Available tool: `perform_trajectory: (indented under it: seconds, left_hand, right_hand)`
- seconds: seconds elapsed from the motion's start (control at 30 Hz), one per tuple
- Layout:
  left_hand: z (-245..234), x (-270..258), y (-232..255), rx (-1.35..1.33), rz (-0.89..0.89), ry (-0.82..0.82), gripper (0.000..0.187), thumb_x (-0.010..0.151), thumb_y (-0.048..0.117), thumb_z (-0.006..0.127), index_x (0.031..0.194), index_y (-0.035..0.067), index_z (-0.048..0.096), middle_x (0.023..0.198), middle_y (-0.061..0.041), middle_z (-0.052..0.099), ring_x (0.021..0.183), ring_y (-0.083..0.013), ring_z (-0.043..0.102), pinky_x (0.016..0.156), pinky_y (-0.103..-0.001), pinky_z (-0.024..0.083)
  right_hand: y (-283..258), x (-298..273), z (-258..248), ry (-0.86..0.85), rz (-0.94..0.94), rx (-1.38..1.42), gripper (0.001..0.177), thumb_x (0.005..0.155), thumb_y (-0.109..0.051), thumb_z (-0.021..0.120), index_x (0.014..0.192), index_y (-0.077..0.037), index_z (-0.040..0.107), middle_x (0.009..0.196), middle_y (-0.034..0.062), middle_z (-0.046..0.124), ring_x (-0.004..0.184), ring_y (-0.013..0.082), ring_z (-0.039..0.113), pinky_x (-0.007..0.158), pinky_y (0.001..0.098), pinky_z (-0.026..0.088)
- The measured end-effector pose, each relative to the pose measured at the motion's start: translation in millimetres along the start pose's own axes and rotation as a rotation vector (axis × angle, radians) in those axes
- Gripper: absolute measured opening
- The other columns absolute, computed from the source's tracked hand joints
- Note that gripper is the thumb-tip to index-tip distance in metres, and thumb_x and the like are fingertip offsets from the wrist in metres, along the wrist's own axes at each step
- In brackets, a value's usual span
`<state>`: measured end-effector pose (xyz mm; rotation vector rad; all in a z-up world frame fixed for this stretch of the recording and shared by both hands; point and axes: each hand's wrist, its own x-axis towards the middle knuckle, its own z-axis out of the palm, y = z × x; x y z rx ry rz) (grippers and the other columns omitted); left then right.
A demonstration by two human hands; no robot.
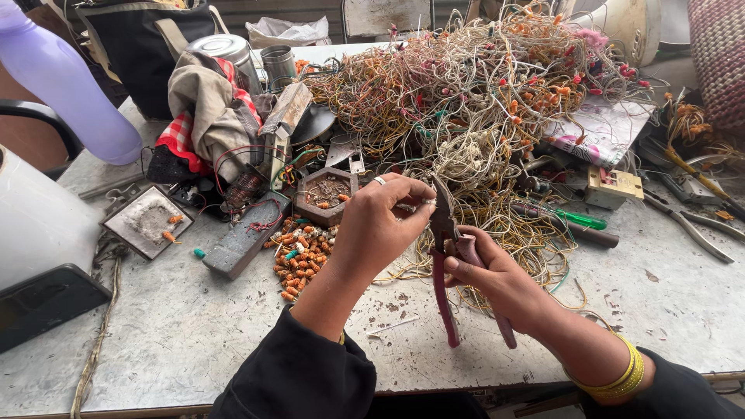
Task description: The person uses pliers to cut small orange plastic beads off tangled wires. The person repeatedly picks up wire strands, positions the pliers, and snips the beads, dropping them onto the table.
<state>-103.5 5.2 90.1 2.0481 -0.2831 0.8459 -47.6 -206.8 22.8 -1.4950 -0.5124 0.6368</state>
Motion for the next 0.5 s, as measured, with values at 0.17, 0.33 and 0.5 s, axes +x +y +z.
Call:
perform_trajectory:
  seconds: [0.17, 0.33, 0.5]
  left_hand:
    - [2.1, 0.5, 2.4, -0.024, -0.028, 0.009, 0.013, 0.085, 0.008, 0.078, 0.097, 0.005, 0.077, 0.091, -0.006, 0.076, 0.083, -0.0143, 0.079, 0.072, -0.026, 0.063]
    - [2.0, -1.3, 1.5, -0.034, -0.004, 0.019, 0.014, 0.085, 0.007, 0.078, 0.099, 0.005, 0.077, 0.094, -0.006, 0.076, 0.084, -0.0144, 0.079, 0.073, -0.027, 0.063]
    - [3.7, -1.1, -0.7, -0.066, -0.004, 0.027, 0.013, 0.085, 0.006, 0.078, 0.098, 0.005, 0.077, 0.093, -0.007, 0.077, 0.083, -0.0142, 0.078, 0.073, -0.026, 0.063]
  right_hand:
    - [-7.1, -0.5, 3.4, -0.06, -0.001, 0.049, 0.057, 0.096, -0.021, 0.058, 0.147, -0.009, 0.036, 0.131, 0.0071, 0.062, 0.122, 0.0201, 0.062, 0.105, 0.0445, 0.056]
    - [-6.9, 0.0, 6.7, -0.164, 0.092, 0.133, 0.056, 0.1, -0.023, 0.047, 0.15, -0.018, 0.023, 0.131, 0.0092, 0.065, 0.122, 0.0225, 0.066, 0.102, 0.0486, 0.058]
    - [-4.5, -2.8, 17.4, -0.207, 0.061, 0.326, 0.058, 0.102, -0.021, 0.047, 0.153, -0.025, 0.019, 0.106, 0.0129, 0.063, 0.093, 0.0257, 0.069, 0.083, 0.0533, 0.061]
